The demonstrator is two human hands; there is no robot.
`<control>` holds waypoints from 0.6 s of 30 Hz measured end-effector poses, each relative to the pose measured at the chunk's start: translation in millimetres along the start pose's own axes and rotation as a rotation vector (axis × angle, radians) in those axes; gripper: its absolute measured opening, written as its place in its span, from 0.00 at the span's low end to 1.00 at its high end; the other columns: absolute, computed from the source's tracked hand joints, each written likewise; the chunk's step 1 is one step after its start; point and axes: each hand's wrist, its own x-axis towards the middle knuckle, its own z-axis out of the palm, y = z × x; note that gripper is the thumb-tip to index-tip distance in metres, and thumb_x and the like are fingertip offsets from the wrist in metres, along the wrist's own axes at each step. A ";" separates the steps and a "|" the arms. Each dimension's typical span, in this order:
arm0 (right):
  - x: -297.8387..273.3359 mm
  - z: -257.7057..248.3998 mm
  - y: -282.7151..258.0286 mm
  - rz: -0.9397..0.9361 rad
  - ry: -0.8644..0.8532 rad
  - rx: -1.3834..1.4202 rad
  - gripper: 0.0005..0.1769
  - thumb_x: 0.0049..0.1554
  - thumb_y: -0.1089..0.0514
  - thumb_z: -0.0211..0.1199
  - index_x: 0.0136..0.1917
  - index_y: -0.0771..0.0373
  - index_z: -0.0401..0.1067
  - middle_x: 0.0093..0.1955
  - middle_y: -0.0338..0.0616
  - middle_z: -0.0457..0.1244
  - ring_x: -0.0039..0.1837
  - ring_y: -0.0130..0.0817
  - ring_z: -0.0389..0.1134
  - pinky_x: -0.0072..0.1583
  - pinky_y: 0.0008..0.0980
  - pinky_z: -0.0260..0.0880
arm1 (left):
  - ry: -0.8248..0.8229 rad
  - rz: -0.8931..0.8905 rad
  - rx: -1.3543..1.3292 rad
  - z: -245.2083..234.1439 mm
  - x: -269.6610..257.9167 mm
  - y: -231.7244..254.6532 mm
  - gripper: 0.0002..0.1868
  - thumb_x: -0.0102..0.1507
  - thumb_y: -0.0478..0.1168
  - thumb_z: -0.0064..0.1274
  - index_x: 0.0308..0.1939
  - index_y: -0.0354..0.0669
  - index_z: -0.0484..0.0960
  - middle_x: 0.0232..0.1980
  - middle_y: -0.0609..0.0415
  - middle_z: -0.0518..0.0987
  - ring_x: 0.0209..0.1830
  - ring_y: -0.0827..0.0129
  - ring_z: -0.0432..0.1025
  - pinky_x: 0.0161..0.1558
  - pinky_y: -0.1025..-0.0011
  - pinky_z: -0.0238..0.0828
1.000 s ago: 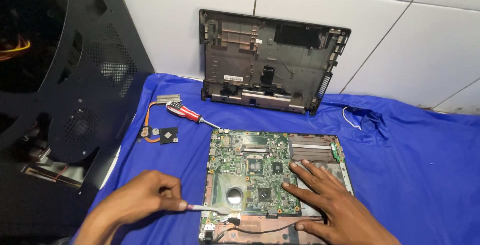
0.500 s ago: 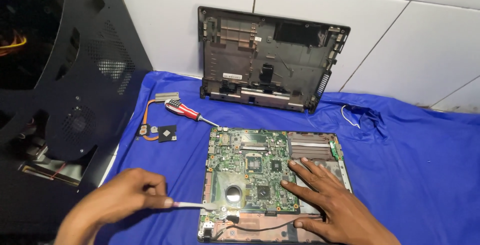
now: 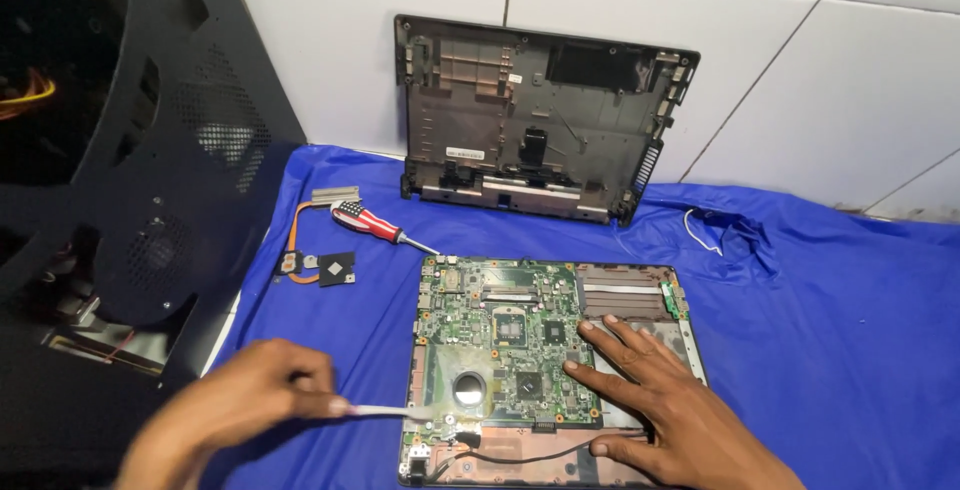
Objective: The person cleans a disassembled laptop motherboard using a cotton swab. They wipe various areas of the circuit board, including around the central components and along the edges, while the laptop's bottom casing rests nearby.
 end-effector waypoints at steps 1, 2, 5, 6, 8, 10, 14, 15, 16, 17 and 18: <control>0.0 0.3 -0.2 -0.021 0.022 -0.009 0.41 0.58 0.28 0.55 0.81 0.39 0.59 0.87 0.34 0.37 0.86 0.44 0.30 0.76 0.58 0.31 | -0.028 0.016 -0.035 5.4 0.4 8.2 0.15 0.54 0.48 0.78 0.22 0.48 0.88 0.23 0.64 0.81 0.29 0.79 0.71 0.35 0.77 0.61; 0.0 0.6 -0.3 -0.041 0.044 -0.019 0.41 0.58 0.27 0.55 0.80 0.41 0.60 0.87 0.36 0.38 0.86 0.44 0.31 0.76 0.57 0.31 | -0.056 0.033 -0.069 10.9 1.0 16.5 0.15 0.55 0.48 0.77 0.22 0.48 0.87 0.24 0.64 0.81 0.30 0.79 0.71 0.36 0.78 0.61; -0.4 0.3 -2.7 -0.047 0.061 -0.018 0.41 0.58 0.28 0.55 0.80 0.42 0.61 0.87 0.37 0.39 0.86 0.45 0.33 0.76 0.56 0.33 | -0.108 0.023 -0.062 5.7 -5.9 22.0 0.18 0.59 0.47 0.76 0.23 0.48 0.82 0.25 0.64 0.76 0.29 0.77 0.68 0.37 0.76 0.58; -0.5 -0.2 -0.6 -0.042 0.061 -0.018 0.41 0.58 0.28 0.55 0.80 0.42 0.61 0.87 0.37 0.39 0.86 0.45 0.33 0.76 0.56 0.33 | -0.113 0.025 -0.061 2.3 -4.8 14.3 0.18 0.59 0.47 0.76 0.23 0.48 0.82 0.25 0.64 0.76 0.29 0.77 0.68 0.37 0.76 0.58; -0.5 1.3 1.8 0.011 0.019 0.010 0.40 0.58 0.28 0.53 0.81 0.34 0.56 0.88 0.30 0.37 0.87 0.43 0.29 0.75 0.63 0.33 | -0.019 0.010 -0.006 -6.4 -4.6 -2.0 0.16 0.55 0.47 0.79 0.21 0.48 0.87 0.21 0.63 0.77 0.26 0.77 0.68 0.34 0.76 0.59; -1.1 0.7 1.5 0.030 0.006 0.016 0.41 0.57 0.28 0.53 0.81 0.34 0.56 0.88 0.30 0.37 0.87 0.44 0.28 0.76 0.63 0.32 | -0.021 0.012 0.003 -6.2 -0.7 -6.2 0.16 0.55 0.48 0.79 0.21 0.48 0.88 0.21 0.64 0.78 0.27 0.78 0.69 0.35 0.77 0.60; -1.0 1.3 3.0 -0.003 0.002 -0.014 0.41 0.58 0.28 0.55 0.81 0.35 0.56 0.88 0.32 0.35 0.86 0.45 0.28 0.76 0.59 0.31 | -0.064 -0.001 -0.060 4.9 0.2 11.0 0.18 0.56 0.45 0.79 0.21 0.46 0.84 0.23 0.63 0.77 0.29 0.78 0.69 0.36 0.76 0.60; -0.3 0.8 1.7 -0.003 0.003 -0.016 0.41 0.58 0.28 0.55 0.81 0.35 0.56 0.88 0.32 0.35 0.86 0.45 0.28 0.76 0.59 0.31 | -0.063 0.001 -0.060 2.7 -0.9 8.7 0.18 0.56 0.45 0.79 0.21 0.46 0.84 0.23 0.63 0.77 0.29 0.78 0.69 0.36 0.76 0.60; 0.4 0.4 0.7 -0.021 0.019 -0.014 0.41 0.58 0.28 0.54 0.81 0.38 0.57 0.88 0.34 0.36 0.86 0.45 0.30 0.76 0.58 0.31 | -0.067 0.021 -0.036 0.6 -1.6 6.5 0.19 0.57 0.47 0.78 0.21 0.47 0.83 0.23 0.63 0.76 0.28 0.77 0.68 0.35 0.76 0.59; -0.4 0.3 -0.2 -0.034 0.034 -0.011 0.41 0.59 0.29 0.54 0.81 0.40 0.58 0.87 0.36 0.37 0.86 0.45 0.32 0.77 0.58 0.31 | -0.075 0.041 -0.011 -0.4 -1.9 4.6 0.20 0.57 0.49 0.78 0.21 0.48 0.83 0.23 0.64 0.76 0.27 0.77 0.67 0.34 0.75 0.58; -0.7 -0.2 0.7 -0.030 0.034 -0.012 0.41 0.59 0.29 0.54 0.81 0.40 0.58 0.87 0.36 0.37 0.86 0.45 0.32 0.77 0.58 0.31 | -0.078 0.044 -0.011 -4.5 -2.8 1.2 0.20 0.57 0.49 0.78 0.21 0.48 0.83 0.23 0.64 0.76 0.27 0.77 0.67 0.34 0.75 0.58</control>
